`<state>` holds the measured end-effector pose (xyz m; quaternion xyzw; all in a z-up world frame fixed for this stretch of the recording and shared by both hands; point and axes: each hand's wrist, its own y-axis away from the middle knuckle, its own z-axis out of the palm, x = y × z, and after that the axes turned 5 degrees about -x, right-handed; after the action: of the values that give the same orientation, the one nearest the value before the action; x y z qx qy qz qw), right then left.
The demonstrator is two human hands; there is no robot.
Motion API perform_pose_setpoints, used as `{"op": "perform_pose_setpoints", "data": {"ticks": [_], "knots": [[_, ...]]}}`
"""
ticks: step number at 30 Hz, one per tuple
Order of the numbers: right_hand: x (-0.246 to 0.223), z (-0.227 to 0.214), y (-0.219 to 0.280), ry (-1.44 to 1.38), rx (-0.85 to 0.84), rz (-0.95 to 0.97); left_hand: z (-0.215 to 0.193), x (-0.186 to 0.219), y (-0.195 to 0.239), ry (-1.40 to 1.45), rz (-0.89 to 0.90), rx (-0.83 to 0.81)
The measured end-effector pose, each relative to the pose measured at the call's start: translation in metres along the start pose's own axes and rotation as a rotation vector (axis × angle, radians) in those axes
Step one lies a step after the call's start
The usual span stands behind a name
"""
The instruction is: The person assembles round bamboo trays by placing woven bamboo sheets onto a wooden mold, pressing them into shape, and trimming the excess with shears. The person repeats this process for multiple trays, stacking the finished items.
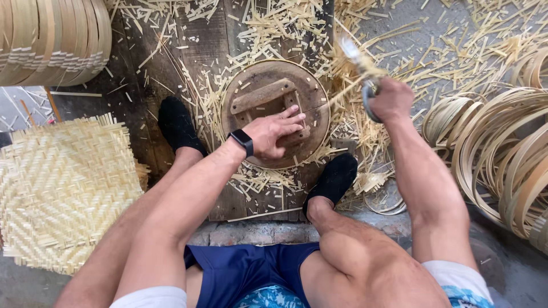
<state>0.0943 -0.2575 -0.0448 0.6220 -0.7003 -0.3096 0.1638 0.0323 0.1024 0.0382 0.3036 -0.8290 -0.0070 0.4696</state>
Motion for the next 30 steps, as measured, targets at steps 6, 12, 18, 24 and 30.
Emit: {"op": "perform_pose_setpoints", "data": {"ticks": [6, 12, 18, 24, 30], "knots": [[0.005, -0.003, 0.015, -0.267, 0.054, 0.349, -0.038, -0.051, -0.046, 0.132, -0.306, 0.646], [-0.059, 0.001, 0.064, -0.827, -0.39, 0.198, -0.063, -0.112, -0.094, 0.172, -0.555, 0.389], [-0.083, 0.008, 0.069, -1.091, -0.284, 0.178, -0.057, -0.119, -0.115, 0.418, -0.69, 0.311], [-0.081, 0.027, 0.064, -1.098, -0.199, 0.148, -0.048, -0.119, -0.109, 0.433, -0.694, 0.414], [-0.084, 0.025, 0.069, -1.017, -0.229, 0.219, -0.045, -0.112, -0.105, 0.243, -0.628, 0.52]]}}
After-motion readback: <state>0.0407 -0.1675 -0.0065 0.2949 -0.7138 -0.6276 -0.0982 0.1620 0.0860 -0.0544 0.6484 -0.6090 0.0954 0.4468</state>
